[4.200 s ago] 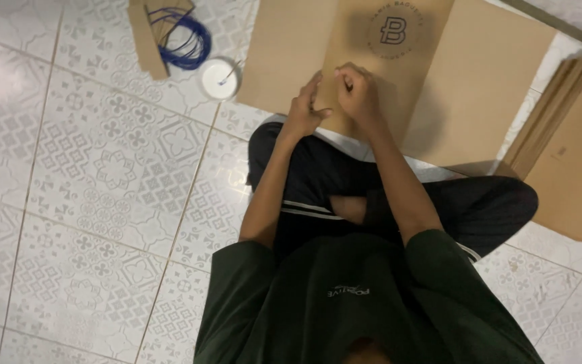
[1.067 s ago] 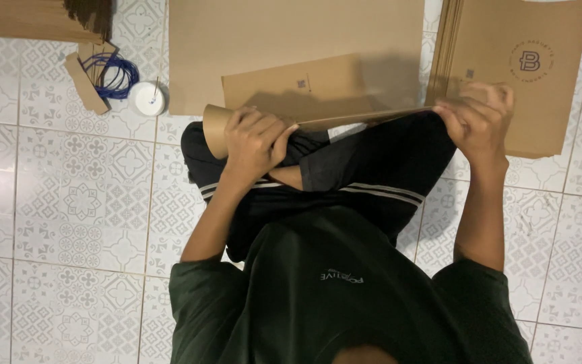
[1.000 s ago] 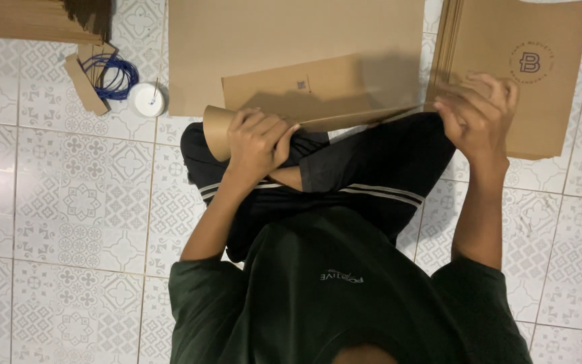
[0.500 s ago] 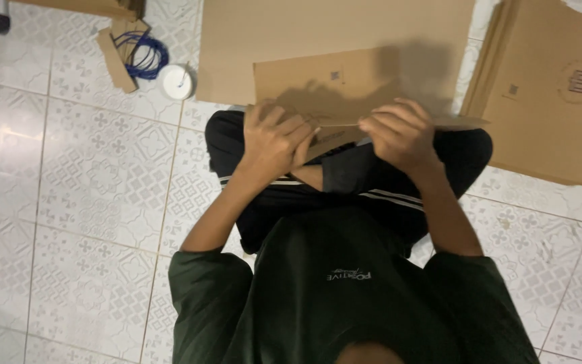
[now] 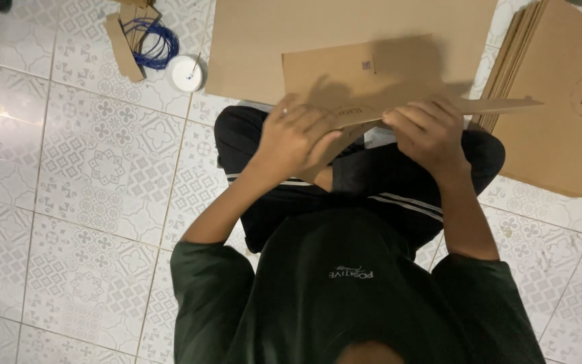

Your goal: Assembling and gluing paper bags by hand on the floor.

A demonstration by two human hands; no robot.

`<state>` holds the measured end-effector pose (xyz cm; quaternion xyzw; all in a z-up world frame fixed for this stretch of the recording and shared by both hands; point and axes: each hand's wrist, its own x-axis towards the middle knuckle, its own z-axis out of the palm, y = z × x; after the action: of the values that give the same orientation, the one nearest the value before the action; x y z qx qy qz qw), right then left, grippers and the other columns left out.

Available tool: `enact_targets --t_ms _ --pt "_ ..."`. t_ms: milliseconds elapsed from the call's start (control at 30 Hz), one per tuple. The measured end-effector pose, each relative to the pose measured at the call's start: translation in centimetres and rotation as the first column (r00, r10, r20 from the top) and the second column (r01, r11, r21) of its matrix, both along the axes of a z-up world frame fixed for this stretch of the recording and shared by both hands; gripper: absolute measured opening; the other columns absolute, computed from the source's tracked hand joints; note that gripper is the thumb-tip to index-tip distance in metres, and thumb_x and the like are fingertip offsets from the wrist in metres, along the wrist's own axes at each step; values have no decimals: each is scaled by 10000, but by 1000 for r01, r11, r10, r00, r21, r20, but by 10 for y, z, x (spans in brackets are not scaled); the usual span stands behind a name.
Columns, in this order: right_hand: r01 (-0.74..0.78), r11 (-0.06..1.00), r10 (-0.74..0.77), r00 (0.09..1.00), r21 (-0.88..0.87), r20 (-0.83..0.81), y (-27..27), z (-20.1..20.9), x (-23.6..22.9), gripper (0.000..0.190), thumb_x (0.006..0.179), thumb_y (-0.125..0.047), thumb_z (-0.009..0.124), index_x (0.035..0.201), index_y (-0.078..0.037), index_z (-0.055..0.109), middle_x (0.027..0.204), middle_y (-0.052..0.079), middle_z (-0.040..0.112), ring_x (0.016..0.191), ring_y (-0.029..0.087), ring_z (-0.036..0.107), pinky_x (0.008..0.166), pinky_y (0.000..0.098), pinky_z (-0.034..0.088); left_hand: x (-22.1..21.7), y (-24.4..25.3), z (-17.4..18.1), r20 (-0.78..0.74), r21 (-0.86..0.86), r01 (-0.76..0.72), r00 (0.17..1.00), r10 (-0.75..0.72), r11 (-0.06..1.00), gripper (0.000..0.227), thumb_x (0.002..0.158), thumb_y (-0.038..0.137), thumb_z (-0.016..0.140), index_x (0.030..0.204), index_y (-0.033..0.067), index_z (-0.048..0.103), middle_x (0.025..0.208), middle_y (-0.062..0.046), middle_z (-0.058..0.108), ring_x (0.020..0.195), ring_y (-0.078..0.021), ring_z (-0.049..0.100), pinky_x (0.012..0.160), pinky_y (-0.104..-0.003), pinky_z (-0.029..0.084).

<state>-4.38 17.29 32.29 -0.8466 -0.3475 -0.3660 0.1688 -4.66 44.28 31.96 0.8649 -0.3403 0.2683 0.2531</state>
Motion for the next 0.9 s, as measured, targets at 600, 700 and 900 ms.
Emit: enact_targets --t_ms 600,700,900 --pt "-24 998 20 997 -56 -80 -69 -1 12 176 1042 -14 820 874 -65 830 817 60 735 770 236 676 623 331 463 22 37 12 -17 188 100 995 -99 977 155 969 -146 589 1044 -21 642 861 -115 555 748 -282 559 724 -376 501" --pt "-15 997 7 994 -73 -107 -65 -3 16 155 1007 7 830 874 -71 820 860 59 780 791 241 699 644 330 480 30 35 12 55 98 82 995 -87 992 98 963 -129 669 986 -38 642 799 -100 517 698 -267 526 705 -386 513" --pt "2 997 9 991 82 -134 -6 -41 20 133 1023 -181 728 904 -156 783 850 10 753 782 253 713 743 369 580 35 33 -8 128 94 32 991 -44 995 204 979 -58 518 832 4 646 743 -109 537 717 -289 628 798 -380 577"
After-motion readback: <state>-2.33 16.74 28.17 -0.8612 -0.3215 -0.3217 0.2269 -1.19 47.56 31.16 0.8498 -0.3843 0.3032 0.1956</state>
